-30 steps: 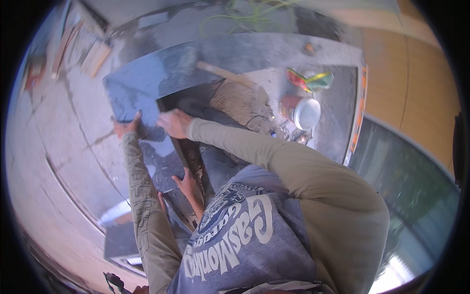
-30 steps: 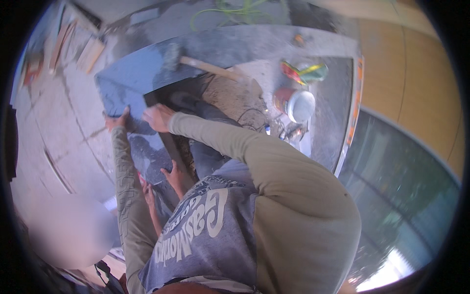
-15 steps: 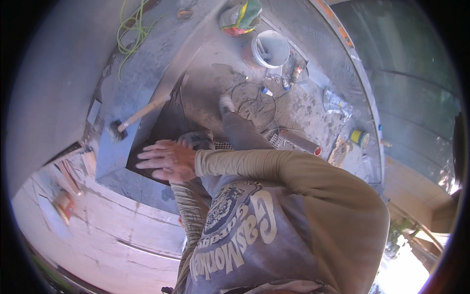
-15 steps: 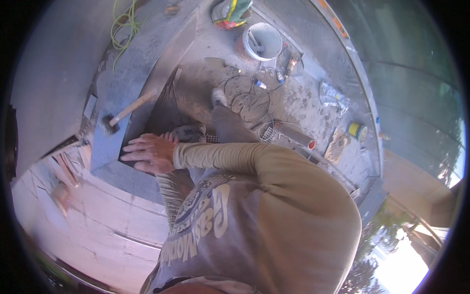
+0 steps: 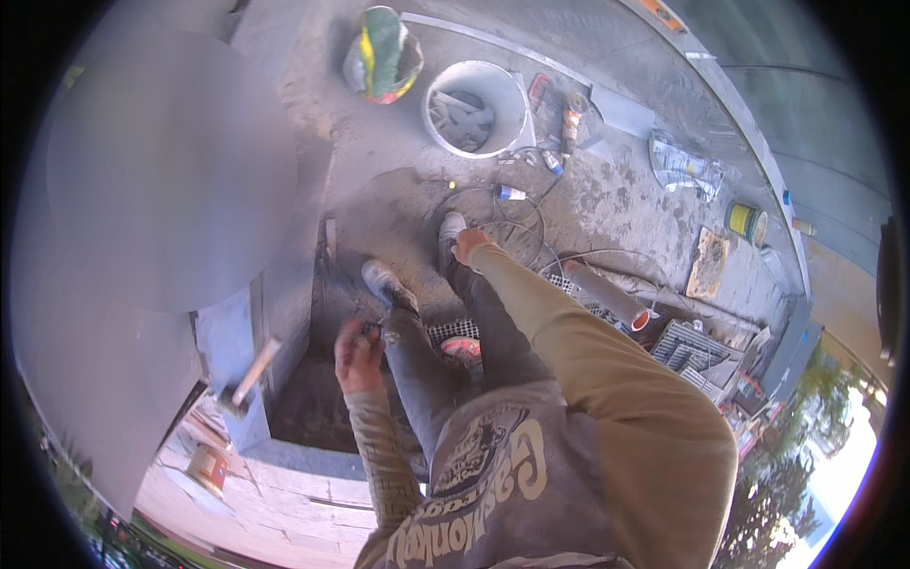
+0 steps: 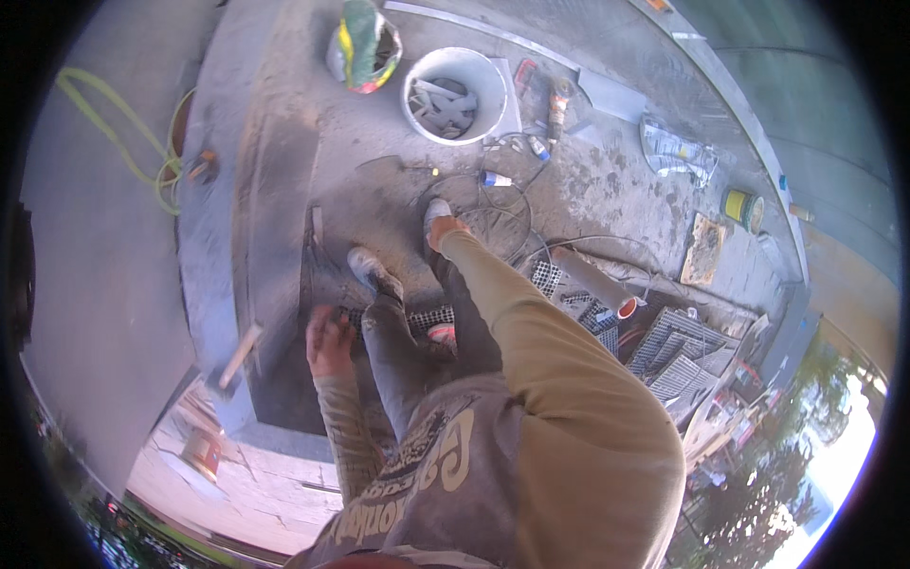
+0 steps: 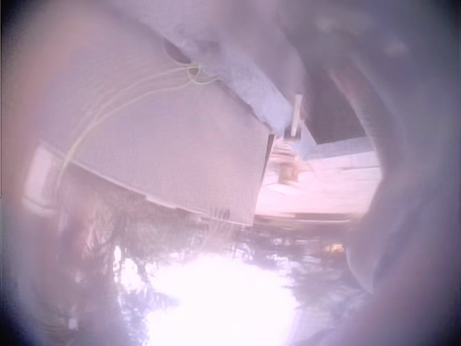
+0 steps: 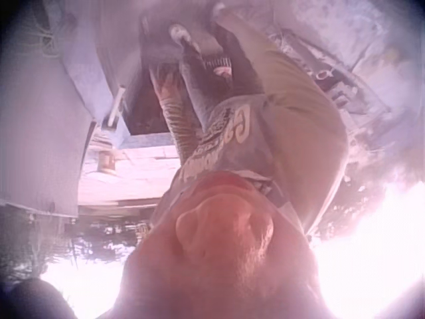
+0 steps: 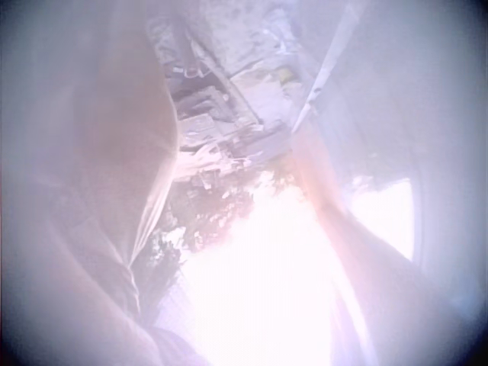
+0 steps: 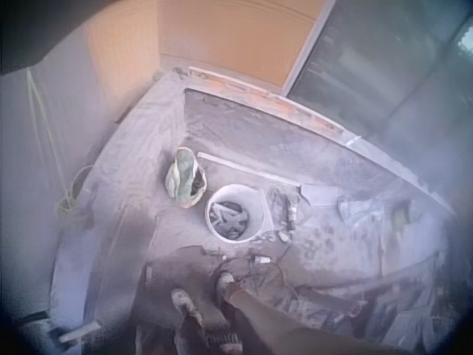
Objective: The person applies adhesive to a dark stone tile using a caulking gun, then places the tile onto a prepared surface with metal mesh. The person uses a rubber mallet to tap the tile into position and adjusts its alignment with a coworker's assistance.
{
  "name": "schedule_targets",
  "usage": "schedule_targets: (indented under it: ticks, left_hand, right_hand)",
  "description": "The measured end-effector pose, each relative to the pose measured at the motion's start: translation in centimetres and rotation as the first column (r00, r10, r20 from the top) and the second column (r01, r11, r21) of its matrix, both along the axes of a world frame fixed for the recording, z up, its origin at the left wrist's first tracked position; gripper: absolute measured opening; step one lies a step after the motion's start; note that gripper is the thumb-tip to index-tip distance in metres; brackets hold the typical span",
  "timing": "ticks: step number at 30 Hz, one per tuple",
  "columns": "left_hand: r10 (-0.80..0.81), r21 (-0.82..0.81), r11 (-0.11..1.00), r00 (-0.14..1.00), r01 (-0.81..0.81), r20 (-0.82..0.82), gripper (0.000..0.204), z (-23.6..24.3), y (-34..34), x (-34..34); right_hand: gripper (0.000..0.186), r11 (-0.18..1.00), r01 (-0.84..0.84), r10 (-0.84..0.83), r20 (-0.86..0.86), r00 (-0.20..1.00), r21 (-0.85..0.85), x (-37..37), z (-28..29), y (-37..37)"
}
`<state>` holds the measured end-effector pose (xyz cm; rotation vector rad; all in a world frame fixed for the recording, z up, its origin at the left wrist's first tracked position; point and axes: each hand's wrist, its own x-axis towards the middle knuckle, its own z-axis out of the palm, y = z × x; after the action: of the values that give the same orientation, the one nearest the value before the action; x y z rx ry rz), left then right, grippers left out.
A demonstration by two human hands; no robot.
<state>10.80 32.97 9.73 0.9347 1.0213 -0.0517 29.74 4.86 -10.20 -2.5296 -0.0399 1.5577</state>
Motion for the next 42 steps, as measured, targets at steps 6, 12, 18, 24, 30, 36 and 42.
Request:
schedule_targets:
  ticks: [6,12,18,24,30,36,42]
  left_hand:
    - [0.026,-0.121,0.991,0.958,-0.063,-0.287,0.045,-11.6,1.0,-1.8]
    - [-0.377,-0.025,0.874,0.646,0.485,-0.663,0.046,-20.8,5.0,-1.4]
    - [-0.475,0.021,0.773,0.601,0.634,-0.643,0.038,-22.7,5.6,2.1]
    - [-0.637,-0.001,0.616,0.498,0.788,-0.588,0.037,-19.2,5.5,7.4]
    - [-0.792,0.005,0.510,0.472,0.860,-0.387,0.033,-16.2,-0.1,20.2]
    - [-0.925,0.271,0.145,0.227,0.952,-0.306,0.047,-20.7,-8.1,35.0]
    - [-0.894,-0.219,0.407,0.336,0.887,-0.297,0.050,-21.5,-20.1,37.0]
  right_hand:
    - [0.060,0.999,0.000,0.006,0.117,0.993,-0.047,8.8,-18.7,-1.3]
    - [0.054,0.991,0.126,-0.105,0.286,0.953,-0.054,12.5,-33.5,-0.7]
    - [0.043,0.981,0.191,-0.182,0.199,0.963,-0.022,9.4,-33.7,-1.6]
    - [0.044,0.852,0.522,-0.513,0.267,0.816,0.043,-0.3,-14.6,-14.5]
    - [0.042,0.432,0.881,-0.805,0.358,0.473,-0.191,-8.9,-1.2,-31.0]
    - [0.036,-0.241,0.970,-0.817,0.534,-0.219,0.030,-5.9,-3.7,-42.9]
    - [0.032,-0.227,0.960,-0.806,0.523,-0.278,0.162,6.1,-10.3,-56.4]
